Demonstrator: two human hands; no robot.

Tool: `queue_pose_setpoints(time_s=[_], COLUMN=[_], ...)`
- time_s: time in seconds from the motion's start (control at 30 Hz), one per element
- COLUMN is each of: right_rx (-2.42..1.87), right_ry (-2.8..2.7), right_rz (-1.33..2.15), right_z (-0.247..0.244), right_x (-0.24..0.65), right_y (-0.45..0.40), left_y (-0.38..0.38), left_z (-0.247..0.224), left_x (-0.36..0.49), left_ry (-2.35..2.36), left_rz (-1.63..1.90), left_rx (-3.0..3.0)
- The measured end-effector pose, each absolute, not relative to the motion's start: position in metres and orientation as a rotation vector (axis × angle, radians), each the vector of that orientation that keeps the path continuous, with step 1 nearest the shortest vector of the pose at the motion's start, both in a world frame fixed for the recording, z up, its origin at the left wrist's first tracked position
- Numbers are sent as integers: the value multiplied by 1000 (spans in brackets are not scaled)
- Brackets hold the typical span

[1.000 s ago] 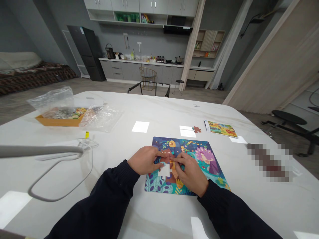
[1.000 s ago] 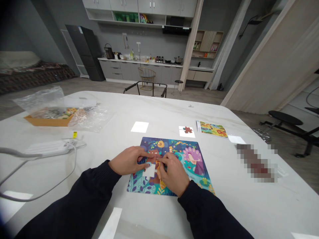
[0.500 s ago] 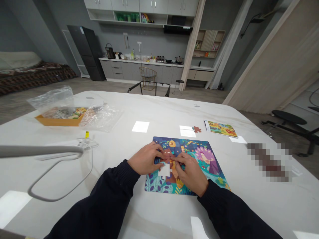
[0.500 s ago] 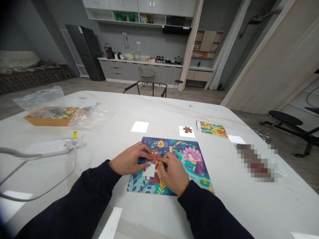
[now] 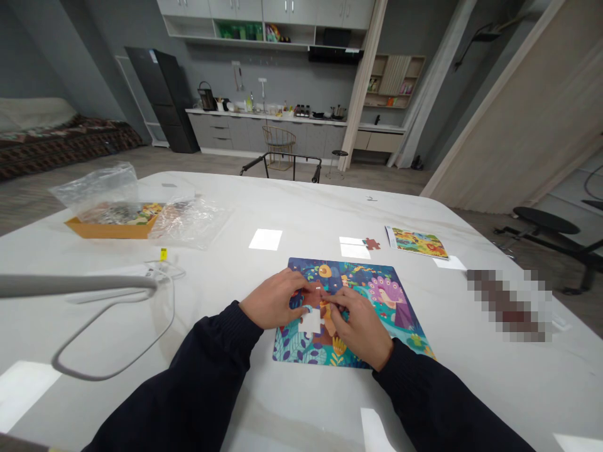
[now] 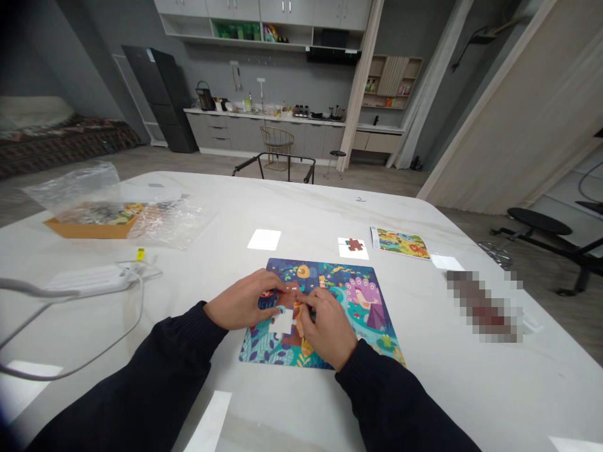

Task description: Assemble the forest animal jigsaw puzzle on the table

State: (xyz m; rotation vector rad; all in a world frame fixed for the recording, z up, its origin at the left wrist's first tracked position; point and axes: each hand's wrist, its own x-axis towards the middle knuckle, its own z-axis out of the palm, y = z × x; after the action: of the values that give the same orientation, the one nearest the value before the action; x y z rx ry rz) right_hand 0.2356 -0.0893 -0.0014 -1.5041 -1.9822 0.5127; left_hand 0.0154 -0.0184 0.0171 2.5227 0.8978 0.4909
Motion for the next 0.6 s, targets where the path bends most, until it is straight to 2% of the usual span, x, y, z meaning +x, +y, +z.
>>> queue_pose_setpoints(time_s=[0.6], right_rx=[-1519], right_ry=[-1981], right_rz=[506], right_z=[-3], right_x=[237], right_y=[-89], left_y=[-22], left_z=[19], left_x=[22], left_ry=[909], left_rz=[463], left_rx=[2549])
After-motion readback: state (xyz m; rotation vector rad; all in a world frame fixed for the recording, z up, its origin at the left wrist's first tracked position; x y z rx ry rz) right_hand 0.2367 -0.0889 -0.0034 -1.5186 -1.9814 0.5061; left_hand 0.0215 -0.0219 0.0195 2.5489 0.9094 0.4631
